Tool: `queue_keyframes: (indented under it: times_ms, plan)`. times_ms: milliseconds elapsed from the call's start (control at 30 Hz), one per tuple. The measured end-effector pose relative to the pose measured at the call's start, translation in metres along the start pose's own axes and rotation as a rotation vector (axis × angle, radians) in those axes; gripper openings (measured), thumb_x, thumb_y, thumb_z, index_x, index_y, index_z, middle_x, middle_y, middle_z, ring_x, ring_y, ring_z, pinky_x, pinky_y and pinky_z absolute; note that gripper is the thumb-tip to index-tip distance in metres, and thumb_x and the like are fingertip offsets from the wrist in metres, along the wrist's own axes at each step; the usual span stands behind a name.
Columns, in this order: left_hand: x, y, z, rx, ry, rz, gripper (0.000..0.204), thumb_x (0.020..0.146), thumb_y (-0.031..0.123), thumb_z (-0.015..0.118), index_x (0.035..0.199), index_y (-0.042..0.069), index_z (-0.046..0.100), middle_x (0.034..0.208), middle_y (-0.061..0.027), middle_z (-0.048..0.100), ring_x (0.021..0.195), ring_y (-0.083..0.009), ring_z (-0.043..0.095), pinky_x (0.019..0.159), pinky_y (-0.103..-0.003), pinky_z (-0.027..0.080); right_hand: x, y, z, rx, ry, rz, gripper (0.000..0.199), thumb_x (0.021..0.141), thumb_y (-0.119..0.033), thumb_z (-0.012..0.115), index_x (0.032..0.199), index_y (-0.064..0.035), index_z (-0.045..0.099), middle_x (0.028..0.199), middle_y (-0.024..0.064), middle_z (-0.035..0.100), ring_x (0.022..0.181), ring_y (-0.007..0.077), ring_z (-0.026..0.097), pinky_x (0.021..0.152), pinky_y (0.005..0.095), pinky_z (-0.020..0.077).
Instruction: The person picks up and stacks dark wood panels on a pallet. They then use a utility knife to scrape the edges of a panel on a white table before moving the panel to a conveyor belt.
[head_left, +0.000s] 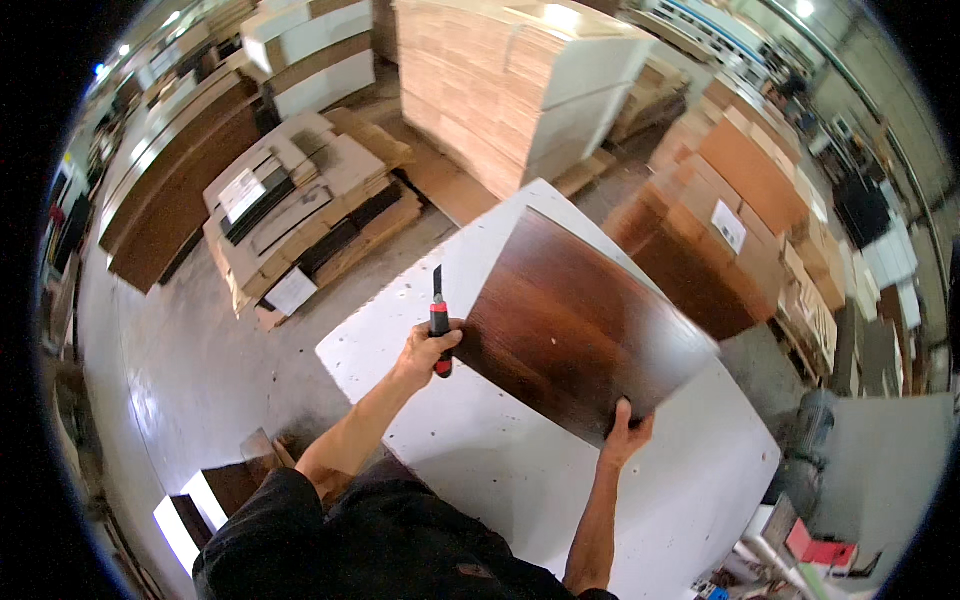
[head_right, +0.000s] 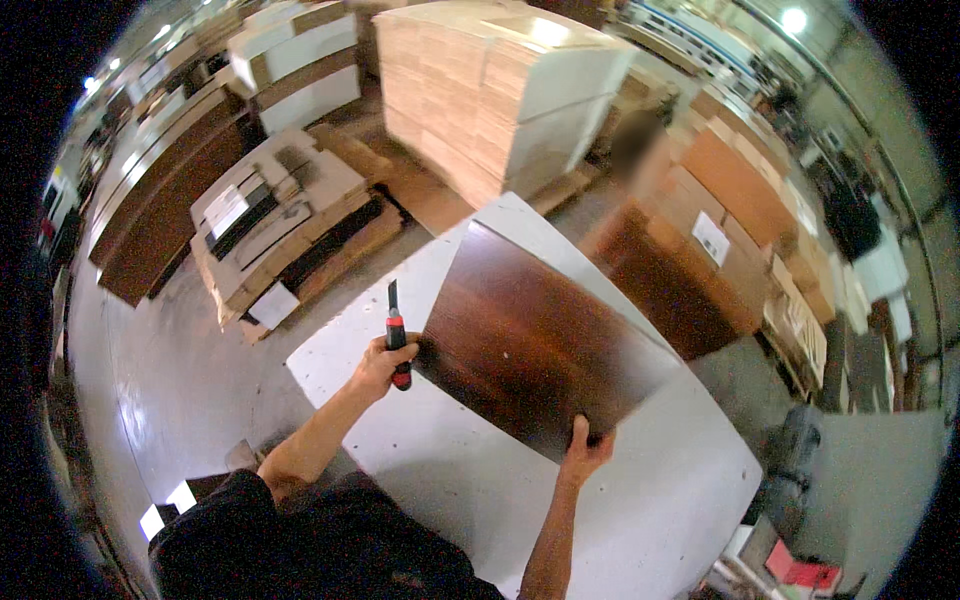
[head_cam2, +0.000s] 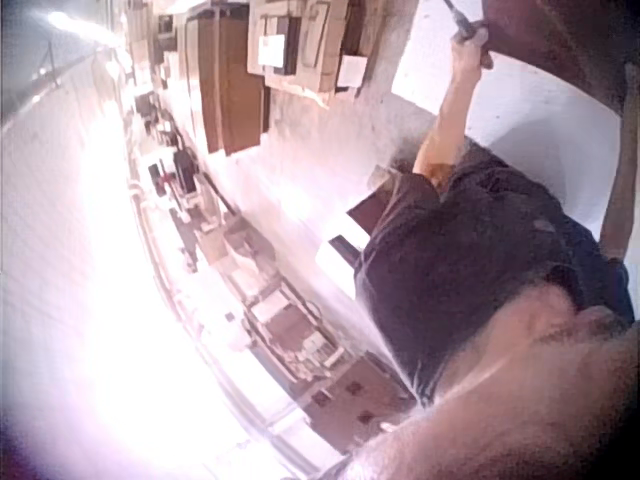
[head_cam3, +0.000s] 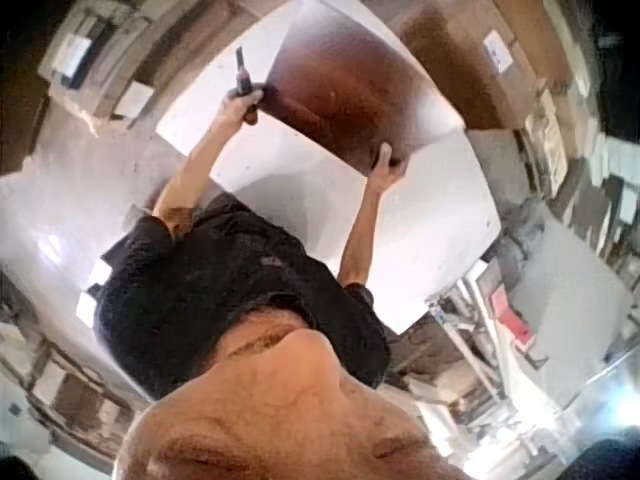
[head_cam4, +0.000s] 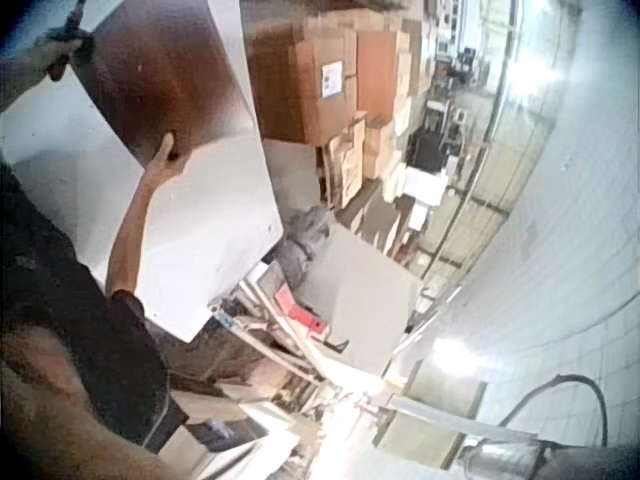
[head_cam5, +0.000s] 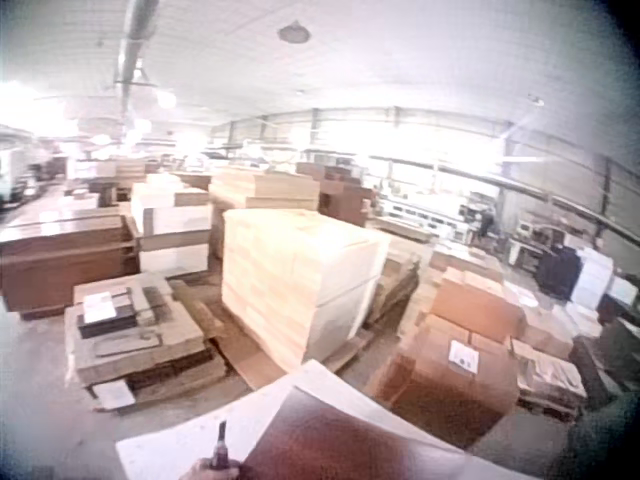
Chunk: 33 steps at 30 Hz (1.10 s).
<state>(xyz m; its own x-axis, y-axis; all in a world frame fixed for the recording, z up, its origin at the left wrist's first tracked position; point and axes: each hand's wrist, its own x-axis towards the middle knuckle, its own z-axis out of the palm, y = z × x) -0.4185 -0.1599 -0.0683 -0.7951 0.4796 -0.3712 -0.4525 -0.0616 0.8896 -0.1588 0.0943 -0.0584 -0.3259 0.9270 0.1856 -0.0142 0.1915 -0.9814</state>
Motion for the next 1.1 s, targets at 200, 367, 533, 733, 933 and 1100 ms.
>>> queue_keyframes:
  times_ms: [200,367,533,733,933,1100]
  plan:
    - [-0.035,0.052,-0.022,-0.094,0.012,0.276,0.027,0.085,0.008,0.071,0.110,-0.002,0.069,0.085,-0.0010,0.066,0.078,-0.0121,0.060,0.077,-0.029,0.048,-0.027,-0.006,0.015,0.129,-0.271,-0.183,0.061,0.091,-0.013,0.068,0.145,0.0024,0.044,0.144,0.0144,0.050,0.130,0.0260,0.049,0.112,0.0399,0.0349]
    - [-0.054,0.082,-0.047,-0.107,0.065,0.373,0.026,0.089,0.013,0.070,0.112,0.001,0.069,0.088,0.0001,0.065,0.080,-0.0094,0.057,0.075,-0.027,0.045,-0.057,-0.025,0.060,0.163,-0.256,-0.193,0.056,0.088,-0.009,0.070,0.139,0.0012,0.048,0.134,0.0103,0.055,0.119,0.0208,0.052,0.103,0.0374,0.0426]
    - [-0.066,0.097,-0.075,-0.046,0.033,0.451,0.028,0.092,0.020,0.071,0.114,0.002,0.069,0.087,0.0018,0.064,0.080,-0.0079,0.055,0.072,-0.026,0.044,-0.067,-0.001,0.075,0.178,-0.328,-0.120,0.056,0.089,-0.011,0.072,0.138,0.0019,0.049,0.135,0.0105,0.055,0.119,0.0210,0.052,0.105,0.0374,0.0406]
    - [-0.077,0.105,-0.088,-0.025,0.039,0.451,0.029,0.092,0.021,0.072,0.114,0.002,0.069,0.087,0.0014,0.066,0.081,-0.0082,0.057,0.074,-0.027,0.046,-0.076,0.013,0.082,0.176,-0.368,-0.088,0.053,0.088,-0.010,0.073,0.135,0.0027,0.051,0.131,0.0111,0.058,0.117,0.0210,0.053,0.105,0.0367,0.0406]
    - [-0.073,0.106,-0.080,0.020,0.077,0.446,0.028,0.093,0.020,0.071,0.114,0.001,0.068,0.092,-0.0010,0.068,0.086,-0.0107,0.060,0.077,-0.029,0.048,-0.078,-0.003,0.070,-0.038,-0.303,-0.016,0.052,0.088,-0.008,0.072,0.134,0.0036,0.051,0.127,0.0097,0.058,0.114,0.0199,0.053,0.101,0.0340,0.0413]
    - [-0.045,0.081,-0.110,-0.342,0.130,0.491,0.028,0.095,0.009,0.066,0.119,-0.002,0.059,0.113,-0.0099,0.067,0.105,-0.0183,0.064,0.089,-0.036,0.054,-0.073,-0.061,0.079,-0.339,-0.294,-0.244,0.039,0.087,-0.023,0.079,0.109,0.0007,0.059,0.087,0.0046,0.061,0.073,0.0134,0.044,0.063,0.0305,0.0401]
